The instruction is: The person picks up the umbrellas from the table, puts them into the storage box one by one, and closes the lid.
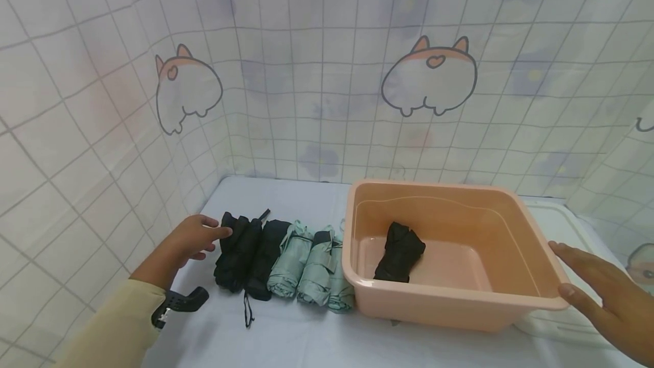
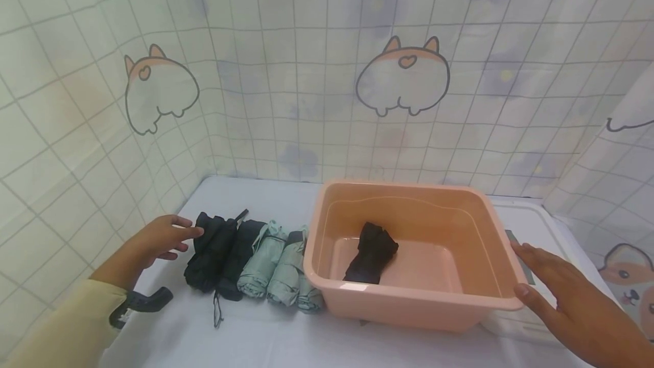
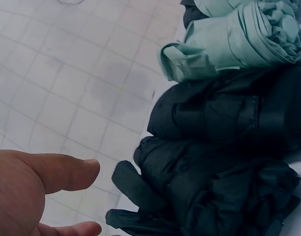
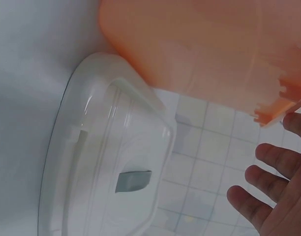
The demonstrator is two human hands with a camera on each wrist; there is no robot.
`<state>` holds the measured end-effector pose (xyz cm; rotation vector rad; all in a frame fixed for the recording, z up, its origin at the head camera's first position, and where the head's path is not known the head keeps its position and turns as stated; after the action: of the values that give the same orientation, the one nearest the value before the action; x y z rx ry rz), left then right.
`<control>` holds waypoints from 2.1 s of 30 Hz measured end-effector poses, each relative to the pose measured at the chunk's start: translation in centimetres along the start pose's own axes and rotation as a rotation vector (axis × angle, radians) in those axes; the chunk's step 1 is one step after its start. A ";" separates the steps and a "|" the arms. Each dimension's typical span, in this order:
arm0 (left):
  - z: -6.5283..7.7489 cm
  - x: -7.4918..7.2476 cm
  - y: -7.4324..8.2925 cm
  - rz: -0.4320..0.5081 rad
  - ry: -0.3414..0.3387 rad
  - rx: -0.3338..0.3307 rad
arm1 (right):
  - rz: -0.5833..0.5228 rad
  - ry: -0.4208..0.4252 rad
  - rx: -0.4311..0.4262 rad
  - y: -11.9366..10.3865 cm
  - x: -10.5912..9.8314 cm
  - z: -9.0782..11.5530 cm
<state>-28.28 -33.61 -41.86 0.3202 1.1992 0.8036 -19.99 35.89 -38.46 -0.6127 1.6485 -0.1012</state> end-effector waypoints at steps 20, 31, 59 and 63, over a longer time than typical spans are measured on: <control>-0.8 2.9 0.3 0.022 -0.055 0.016 | -0.009 -0.027 -0.003 0.6 0.4 0.0; -1.5 3.3 0.7 -0.104 -0.004 0.031 | -0.015 -0.024 -0.012 0.1 0.0 0.0; -1.2 3.8 3.1 -0.396 0.086 0.113 | -0.016 0.034 -0.049 -0.3 -0.1 0.1; -1.7 3.6 2.4 -0.326 0.063 0.107 | -0.023 0.052 -0.074 -0.6 -0.2 0.1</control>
<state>-30.24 -29.74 -43.48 0.1803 1.3154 0.4704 -19.72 35.48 -38.07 -0.6903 1.7016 -0.0729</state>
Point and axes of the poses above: each hand's wrist, its own z-axis away from the middle knuckle, its own x-axis out of the palm, y = z × x, the point moved 9 cm from there along -z, towards the middle knuckle, and after that the axes turned 2 degrees about -z, right-handed, at the moved point
